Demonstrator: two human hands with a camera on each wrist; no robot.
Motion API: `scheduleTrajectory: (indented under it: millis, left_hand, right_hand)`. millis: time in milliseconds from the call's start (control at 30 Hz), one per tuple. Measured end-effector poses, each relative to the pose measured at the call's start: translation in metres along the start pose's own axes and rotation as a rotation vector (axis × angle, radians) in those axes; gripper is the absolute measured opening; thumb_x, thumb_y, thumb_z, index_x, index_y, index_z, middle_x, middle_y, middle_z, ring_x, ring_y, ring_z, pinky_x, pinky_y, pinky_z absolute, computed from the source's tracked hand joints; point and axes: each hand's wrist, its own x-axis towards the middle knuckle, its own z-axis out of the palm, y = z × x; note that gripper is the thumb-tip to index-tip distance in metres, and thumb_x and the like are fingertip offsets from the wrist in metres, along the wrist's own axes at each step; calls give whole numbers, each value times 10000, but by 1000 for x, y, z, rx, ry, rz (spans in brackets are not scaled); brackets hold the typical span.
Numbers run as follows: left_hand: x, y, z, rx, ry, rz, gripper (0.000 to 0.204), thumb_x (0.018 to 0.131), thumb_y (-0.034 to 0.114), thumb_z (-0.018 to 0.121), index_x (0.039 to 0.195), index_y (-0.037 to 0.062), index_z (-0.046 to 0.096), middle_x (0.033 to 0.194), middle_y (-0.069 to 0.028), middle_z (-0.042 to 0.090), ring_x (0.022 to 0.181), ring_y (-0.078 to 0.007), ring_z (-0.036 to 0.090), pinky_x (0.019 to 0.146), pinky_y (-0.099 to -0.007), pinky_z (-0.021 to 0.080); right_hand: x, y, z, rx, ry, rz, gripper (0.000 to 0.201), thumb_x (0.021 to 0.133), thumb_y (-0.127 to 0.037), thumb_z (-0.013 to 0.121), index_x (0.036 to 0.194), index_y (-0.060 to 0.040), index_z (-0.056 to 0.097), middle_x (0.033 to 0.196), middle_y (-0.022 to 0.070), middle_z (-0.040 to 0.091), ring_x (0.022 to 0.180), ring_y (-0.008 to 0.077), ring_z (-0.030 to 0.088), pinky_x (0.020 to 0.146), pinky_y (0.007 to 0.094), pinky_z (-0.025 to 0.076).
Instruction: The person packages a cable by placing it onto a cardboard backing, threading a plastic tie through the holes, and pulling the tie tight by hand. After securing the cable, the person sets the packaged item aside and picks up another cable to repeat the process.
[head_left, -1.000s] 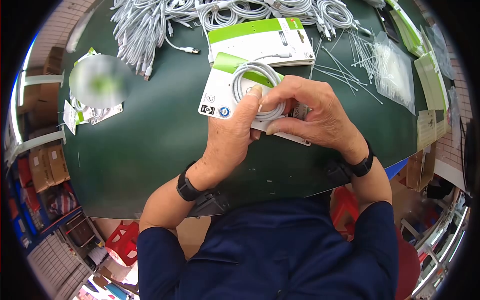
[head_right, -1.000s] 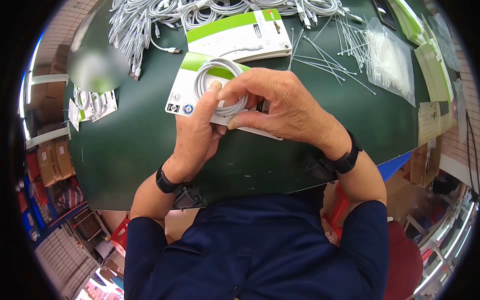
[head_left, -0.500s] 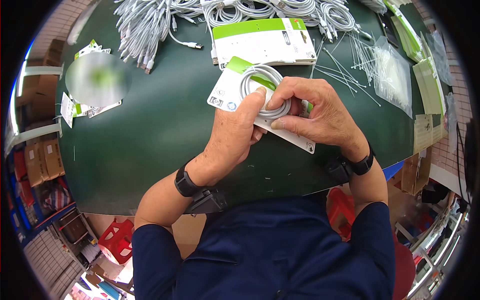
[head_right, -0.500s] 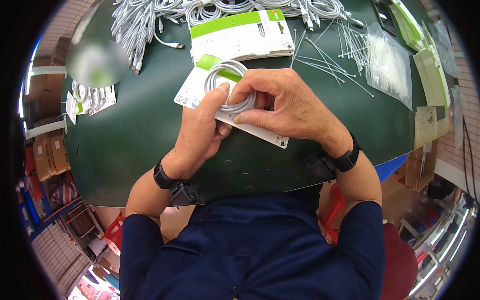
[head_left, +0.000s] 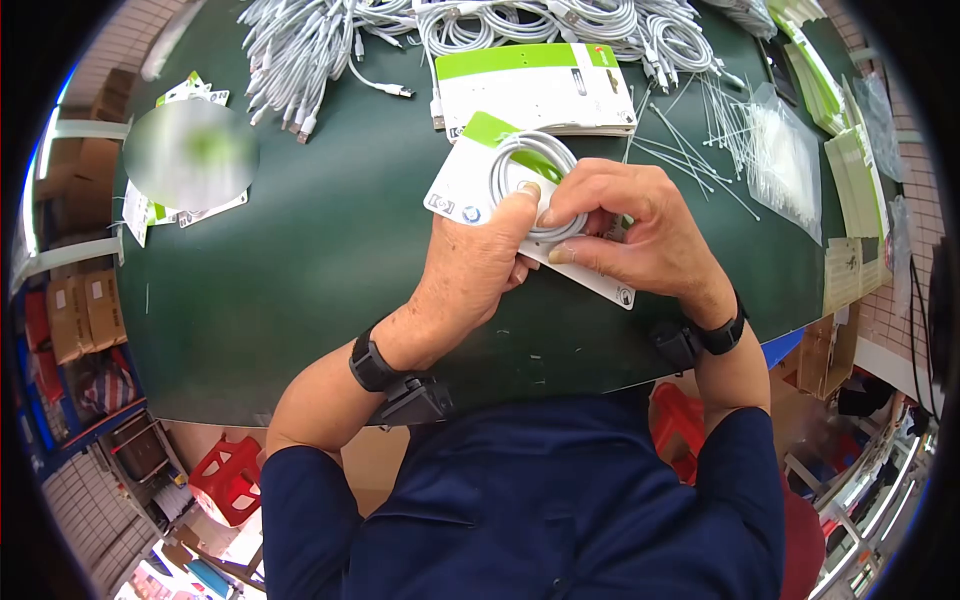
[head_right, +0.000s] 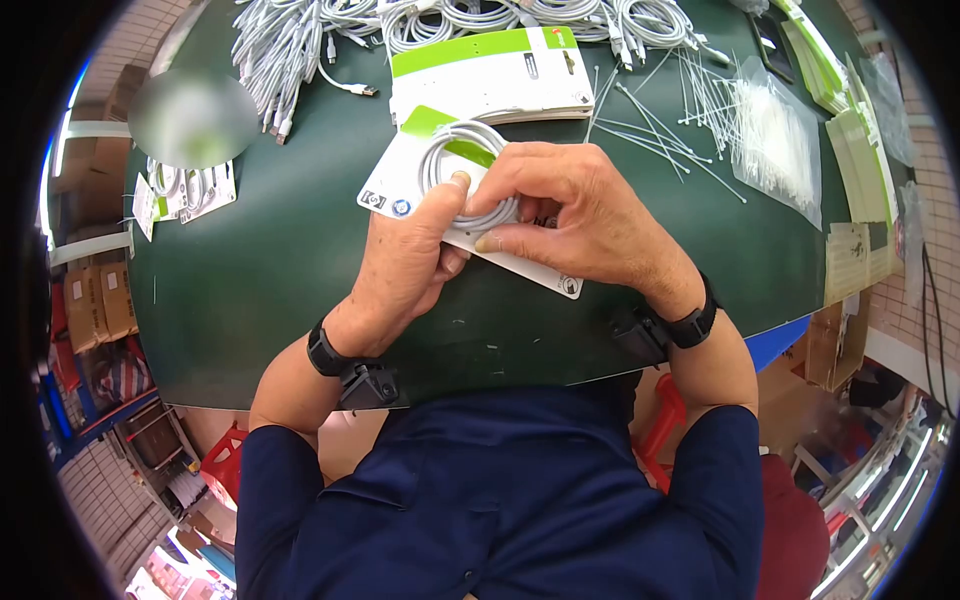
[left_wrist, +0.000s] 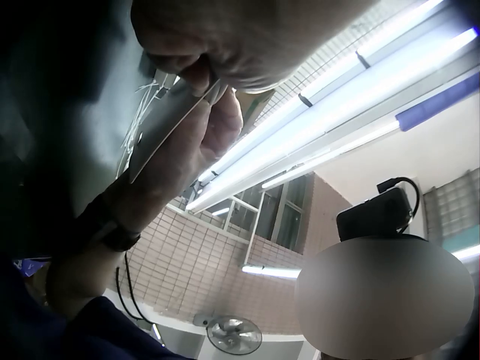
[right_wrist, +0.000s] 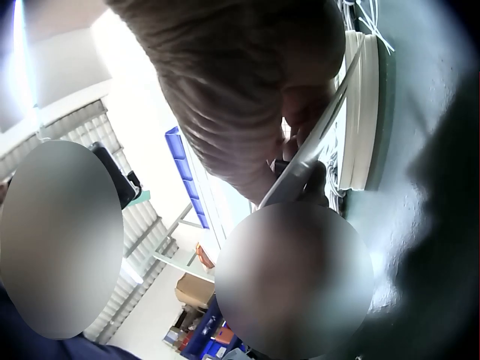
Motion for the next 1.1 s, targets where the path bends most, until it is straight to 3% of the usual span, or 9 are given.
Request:
scheduleTrajectory:
  millis: [133,333,467,533,633,733,833,933,1100]
  left_hand:
    - [-2,2,1,47,26,53,276,1003,189,618,1205,7,571,874,-57,644,550,-70,564,418,-227,430]
    - [7,-2,-1,34,39,82,271,1006,174,620,1212,5,577,876,-58,649,548,-77,570,409,-228,416]
    - [11,6,4,30,49,148,274,1026,151,609,1263,23,558,889,-41,641,538,-53,530,394,-204,357]
    - [10,15,8,4,76,161,297,1029,150,622,1293,39,544,890,-24,630,535,-40,514,385,-191,332]
    - [21,21,-5,11,99,256,272,1009,118,628,1255,14,573,885,-48,656,531,-59,537,373,-219,356]
    - [27,25,-14,-1,142,313,292,1006,102,640,1276,30,556,905,-29,641,536,-44,527,372,-211,345]
    - [30,23,-21,-16,177,299,299,1009,98,633,1289,36,546,933,-34,639,555,-40,533,375,-204,348]
    - [30,23,-18,-2,208,309,344,1004,140,648,1316,50,534,880,-9,626,489,-21,455,372,-190,320]
    - [32,20,-25,1,206,278,352,1004,144,652,1322,53,532,874,-8,624,490,-26,467,375,-188,337]
  right_hand:
    - [1,0,-2,-84,30,-135,288,784,-12,856,1056,-63,779,1028,68,738,826,177,726,692,281,598]
    - [5,4,1,-191,106,-239,318,761,-30,865,1063,-72,773,1085,93,739,905,260,741,747,333,624]
    - [7,0,-2,-310,206,-345,414,748,-44,876,1140,-103,756,1190,93,723,975,293,740,790,350,622]
    - [7,-4,-16,-312,316,-375,415,766,-37,867,1158,-103,749,1219,91,717,920,247,735,745,324,606]
    - [-3,0,-48,-310,551,-188,324,808,1,835,1116,-68,762,1111,92,738,755,141,667,641,263,534]
    - [-17,21,-81,-369,597,200,211,828,-21,813,1032,-6,761,927,61,728,752,123,658,670,257,523]
    - [-29,37,-95,-577,401,424,202,814,-89,837,984,-3,769,894,82,728,747,162,672,675,292,535]
    - [-32,44,-94,-753,253,499,229,806,-209,839,947,-37,783,942,134,752,820,314,718,751,414,564]
    - [-29,46,-96,-738,227,644,226,821,-223,826,899,-24,750,935,155,736,882,352,707,795,444,553]
